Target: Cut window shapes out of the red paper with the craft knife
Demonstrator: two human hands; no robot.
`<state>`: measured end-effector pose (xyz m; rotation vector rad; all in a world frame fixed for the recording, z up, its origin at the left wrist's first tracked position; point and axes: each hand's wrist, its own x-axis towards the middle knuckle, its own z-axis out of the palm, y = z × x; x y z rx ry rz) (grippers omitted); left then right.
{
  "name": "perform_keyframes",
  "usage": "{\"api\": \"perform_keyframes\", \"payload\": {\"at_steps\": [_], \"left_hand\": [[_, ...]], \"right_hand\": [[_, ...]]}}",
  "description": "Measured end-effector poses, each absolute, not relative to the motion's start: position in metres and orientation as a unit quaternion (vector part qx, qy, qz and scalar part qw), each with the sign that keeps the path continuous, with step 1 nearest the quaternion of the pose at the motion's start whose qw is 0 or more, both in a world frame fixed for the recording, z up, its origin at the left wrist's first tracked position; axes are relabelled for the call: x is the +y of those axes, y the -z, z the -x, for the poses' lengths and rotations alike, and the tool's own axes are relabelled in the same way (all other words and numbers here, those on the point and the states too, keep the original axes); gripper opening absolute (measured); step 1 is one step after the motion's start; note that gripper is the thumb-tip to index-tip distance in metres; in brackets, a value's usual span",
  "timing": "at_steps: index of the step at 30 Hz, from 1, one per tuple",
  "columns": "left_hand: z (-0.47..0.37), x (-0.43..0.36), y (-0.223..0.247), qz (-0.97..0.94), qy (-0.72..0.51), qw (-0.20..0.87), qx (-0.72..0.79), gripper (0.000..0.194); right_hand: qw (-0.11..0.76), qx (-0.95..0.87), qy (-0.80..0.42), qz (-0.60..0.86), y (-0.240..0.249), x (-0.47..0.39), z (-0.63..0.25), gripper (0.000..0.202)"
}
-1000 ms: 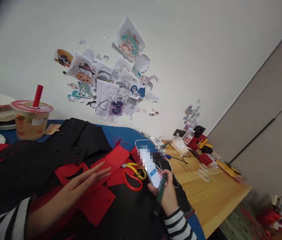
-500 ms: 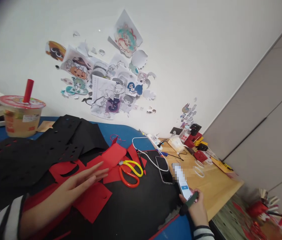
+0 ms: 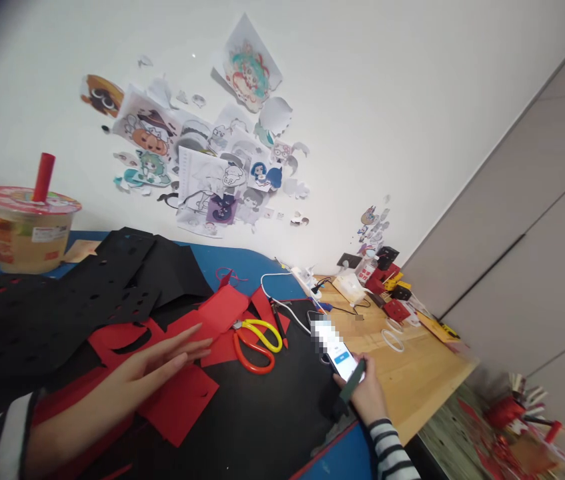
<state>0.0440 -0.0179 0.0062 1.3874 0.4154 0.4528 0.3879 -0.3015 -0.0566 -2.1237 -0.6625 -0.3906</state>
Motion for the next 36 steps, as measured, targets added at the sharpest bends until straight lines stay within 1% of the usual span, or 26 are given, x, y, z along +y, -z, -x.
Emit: {"api": "perform_keyframes", "payload": {"at_steps": [3, 6, 11, 13, 16, 19, 24, 31, 36], "left_hand": [[-0.044, -0.018, -0.005, -0.630, -0.205, 0.723, 0.195, 0.079], [-0.044, -0.018, -0.006, -0.635, -0.202, 0.719, 0.197, 0.074], [-0.045, -0.018, -0.008, -0.641, -0.204, 0.711, 0.203, 0.065], [-0.045, -0.018, -0.008, -0.641, -0.210, 0.709, 0.204, 0.062], [-0.046, -0.018, -0.007, -0.631, -0.216, 0.718, 0.202, 0.062], [-0.045, -0.017, -0.006, -0.631, -0.217, 0.717, 0.201, 0.062], [-0.044, -0.017, -0.007, -0.622, -0.207, 0.728, 0.202, 0.072], [-0.047, -0.018, -0.010, -0.611, -0.210, 0.738, 0.192, 0.056], [-0.047, -0.016, -0.006, -0.607, -0.216, 0.739, 0.195, 0.060]], "right_hand": [[0.432, -0.291, 0.142, 0.842, 0.054, -0.292, -0.390, 0.060], [0.431, -0.298, 0.154, 0.838, 0.052, -0.292, -0.383, 0.062], [0.429, -0.315, 0.161, 0.831, 0.047, -0.298, -0.370, 0.055], [0.428, -0.311, 0.159, 0.834, 0.047, -0.298, -0.370, 0.056], [0.425, -0.298, 0.154, 0.841, 0.050, -0.295, -0.376, 0.060], [0.421, -0.291, 0.140, 0.848, 0.054, -0.292, -0.385, 0.059], [0.404, -0.291, 0.126, 0.858, 0.053, -0.298, -0.392, 0.056], [0.396, -0.267, 0.129, 0.869, 0.048, -0.319, -0.401, 0.056], [0.402, -0.188, 0.168, 0.880, 0.050, -0.340, -0.410, 0.054]]}}
